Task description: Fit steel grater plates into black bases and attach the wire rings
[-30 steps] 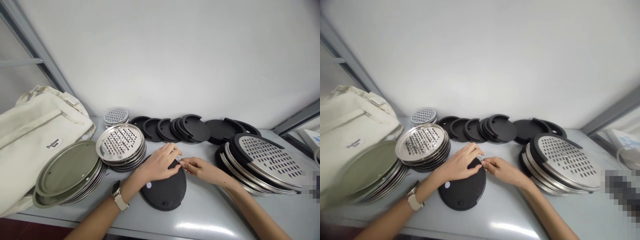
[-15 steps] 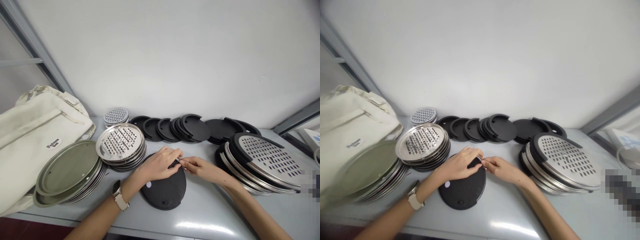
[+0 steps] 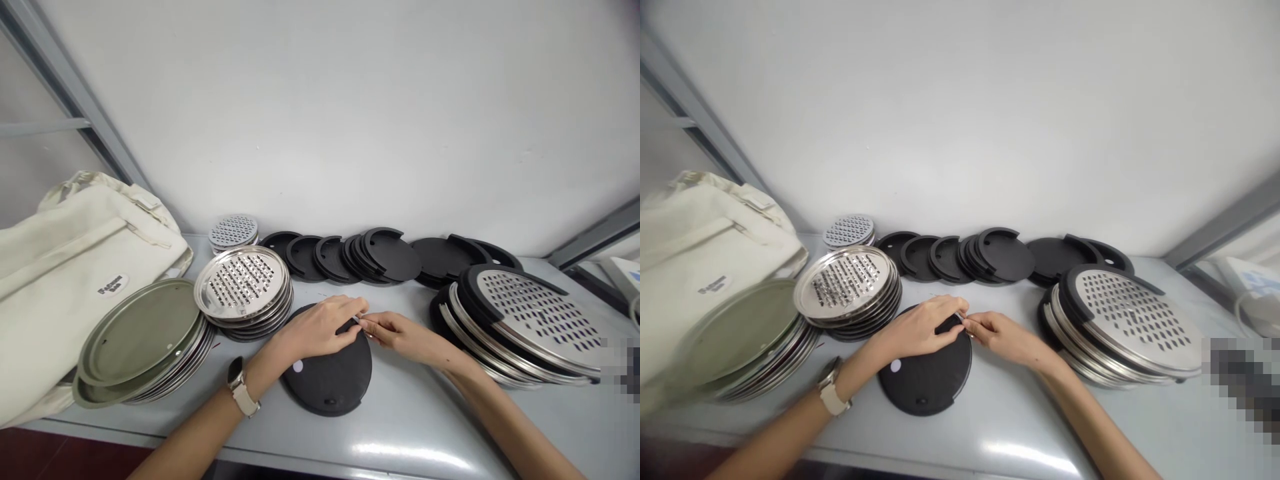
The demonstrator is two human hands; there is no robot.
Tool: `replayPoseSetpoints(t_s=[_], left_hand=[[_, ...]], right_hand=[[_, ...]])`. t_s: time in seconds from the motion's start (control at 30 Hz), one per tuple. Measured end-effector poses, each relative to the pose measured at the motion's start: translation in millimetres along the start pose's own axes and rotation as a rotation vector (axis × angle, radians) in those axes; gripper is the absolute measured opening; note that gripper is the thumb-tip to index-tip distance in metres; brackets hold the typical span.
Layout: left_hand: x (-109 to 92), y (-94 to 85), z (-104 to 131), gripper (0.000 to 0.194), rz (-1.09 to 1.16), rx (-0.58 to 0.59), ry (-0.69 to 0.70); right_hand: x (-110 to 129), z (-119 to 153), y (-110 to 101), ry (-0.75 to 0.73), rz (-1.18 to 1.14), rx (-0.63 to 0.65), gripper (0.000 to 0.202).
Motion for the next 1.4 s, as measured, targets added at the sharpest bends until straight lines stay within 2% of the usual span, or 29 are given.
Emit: replayPoseSetpoints(t_s=[0.6, 1.07, 1.4], left_hand=[[1.3, 0.7, 0.4, 0.016, 0.013, 0.025, 0.048], [2.9, 1.6, 0.2, 0.014, 0.049, 0.001, 0.053], [1.5, 0.9, -0.7, 0.012, 0.028, 0.011, 0.046]], right_hand=[[-0.6, -0.5, 0.7, -0.008, -0.006, 0.014, 0.052], [1.5, 1.3, 0.3, -0.009, -0.011, 0.004, 0.046], [0.3, -0.7, 0.4, -0.013, -0.019, 0.014, 0.051]])
Point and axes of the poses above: each hand's wrist, its own z-axis away from the middle knuckle, its own y-axis out of the palm, x = y × z, the point moved 2 cm from there along -z, towards the middle knuckle, and after that the axes turned 14 degrees about x, right-handed, at the moved point
